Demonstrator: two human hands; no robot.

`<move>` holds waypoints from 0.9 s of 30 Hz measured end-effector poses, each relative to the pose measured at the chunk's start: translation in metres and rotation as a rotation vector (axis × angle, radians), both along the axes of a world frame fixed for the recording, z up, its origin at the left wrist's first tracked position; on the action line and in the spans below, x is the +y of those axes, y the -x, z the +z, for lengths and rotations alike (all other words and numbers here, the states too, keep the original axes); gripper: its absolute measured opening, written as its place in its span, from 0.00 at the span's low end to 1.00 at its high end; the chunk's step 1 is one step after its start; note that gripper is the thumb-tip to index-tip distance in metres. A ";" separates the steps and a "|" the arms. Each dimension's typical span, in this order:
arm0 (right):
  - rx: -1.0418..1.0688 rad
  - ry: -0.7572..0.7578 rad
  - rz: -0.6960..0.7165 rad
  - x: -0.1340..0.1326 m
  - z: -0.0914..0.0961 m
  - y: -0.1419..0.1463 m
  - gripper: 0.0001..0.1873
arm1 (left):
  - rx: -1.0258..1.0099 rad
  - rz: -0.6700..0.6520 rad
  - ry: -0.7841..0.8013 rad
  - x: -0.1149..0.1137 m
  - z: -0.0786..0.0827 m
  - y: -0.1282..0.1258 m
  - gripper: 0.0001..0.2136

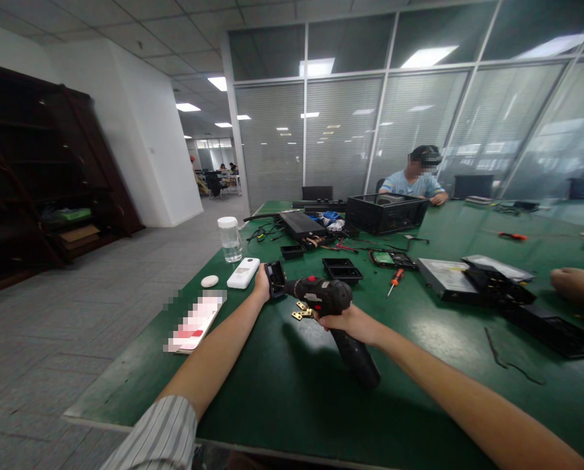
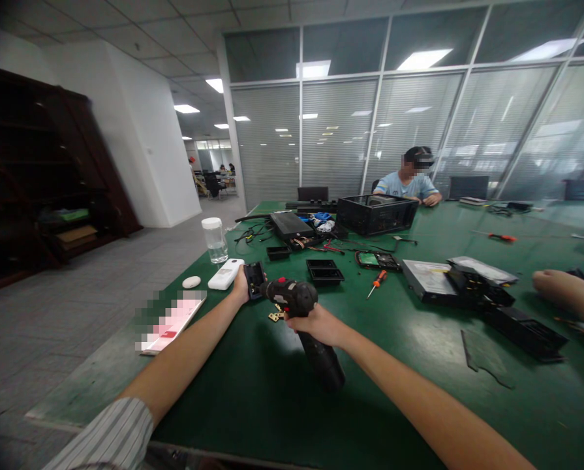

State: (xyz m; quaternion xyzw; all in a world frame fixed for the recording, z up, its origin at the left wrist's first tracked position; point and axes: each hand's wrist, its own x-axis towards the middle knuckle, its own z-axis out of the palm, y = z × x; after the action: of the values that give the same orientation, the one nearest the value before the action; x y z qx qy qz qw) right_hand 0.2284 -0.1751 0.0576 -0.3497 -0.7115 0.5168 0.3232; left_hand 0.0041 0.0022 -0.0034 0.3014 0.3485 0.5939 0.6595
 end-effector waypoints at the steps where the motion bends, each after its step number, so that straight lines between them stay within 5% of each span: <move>1: 0.007 0.002 -0.001 0.000 0.000 0.000 0.06 | 0.003 0.000 0.000 0.000 0.000 0.000 0.22; 27: -0.012 -0.013 -0.012 -0.005 0.007 0.003 0.06 | -0.051 -0.005 0.019 -0.002 0.002 -0.001 0.21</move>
State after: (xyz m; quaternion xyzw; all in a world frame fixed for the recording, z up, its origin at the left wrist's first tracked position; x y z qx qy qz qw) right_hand 0.2258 -0.1798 0.0644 -0.3550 -0.7145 0.5082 0.3244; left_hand 0.0050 0.0003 -0.0017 0.2808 0.3364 0.5966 0.6724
